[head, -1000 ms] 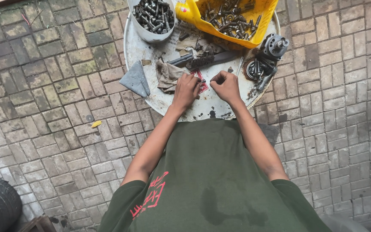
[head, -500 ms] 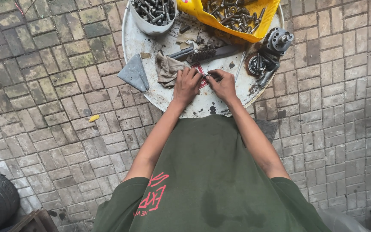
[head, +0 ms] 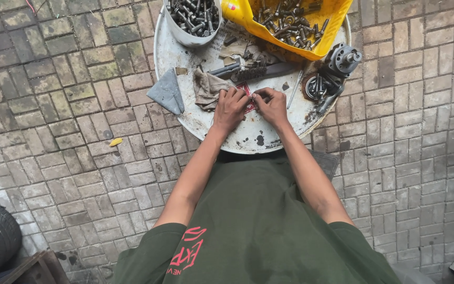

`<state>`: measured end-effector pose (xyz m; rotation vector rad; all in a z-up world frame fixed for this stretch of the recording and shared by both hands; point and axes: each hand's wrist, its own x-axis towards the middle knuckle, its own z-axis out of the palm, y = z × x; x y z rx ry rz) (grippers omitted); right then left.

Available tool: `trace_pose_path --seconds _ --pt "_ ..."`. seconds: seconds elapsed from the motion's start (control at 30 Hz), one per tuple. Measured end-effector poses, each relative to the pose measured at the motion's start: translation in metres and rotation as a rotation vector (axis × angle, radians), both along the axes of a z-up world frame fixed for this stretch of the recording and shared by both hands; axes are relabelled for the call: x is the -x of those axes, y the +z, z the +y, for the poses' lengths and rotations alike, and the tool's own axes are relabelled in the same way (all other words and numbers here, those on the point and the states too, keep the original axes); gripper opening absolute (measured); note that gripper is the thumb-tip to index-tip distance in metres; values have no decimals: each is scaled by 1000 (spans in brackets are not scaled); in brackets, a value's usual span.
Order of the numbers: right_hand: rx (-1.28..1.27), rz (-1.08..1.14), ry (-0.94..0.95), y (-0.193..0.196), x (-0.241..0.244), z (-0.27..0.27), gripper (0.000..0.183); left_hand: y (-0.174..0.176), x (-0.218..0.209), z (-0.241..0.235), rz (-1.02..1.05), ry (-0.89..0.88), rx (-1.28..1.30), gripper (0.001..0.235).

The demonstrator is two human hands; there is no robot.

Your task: The person cleans small metal screws by hand, rubbing them together over a white bucket lid. They then pick up a wire brush and use it to scrub a screw, rotating it to clean different sides. The workspace includes a yellow container filled with screws and a metal part.

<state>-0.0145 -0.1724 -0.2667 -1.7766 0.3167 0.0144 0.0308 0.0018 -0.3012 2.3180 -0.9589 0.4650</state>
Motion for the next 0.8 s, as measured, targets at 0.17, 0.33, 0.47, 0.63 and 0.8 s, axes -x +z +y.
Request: trace_pose_path --seconds 0.17,0.33,0.47,0.63,0.8 --pt "-12 20 28 5 5 -1 10 4 0 -1 -16 -8 -1 14" --pt "-40 38 3 1 -5 -2 12 9 -2 -2 -14 -15 -2 11" --pt "-21 43 15 7 6 -1 10 -3 2 0 -17 -24 0 14" --pt "-53 63 32 8 -5 1 11 13 0 0 -13 -12 15 14" --pt "-68 74 70 10 1 -3 11 5 4 0 -15 -13 3 18"
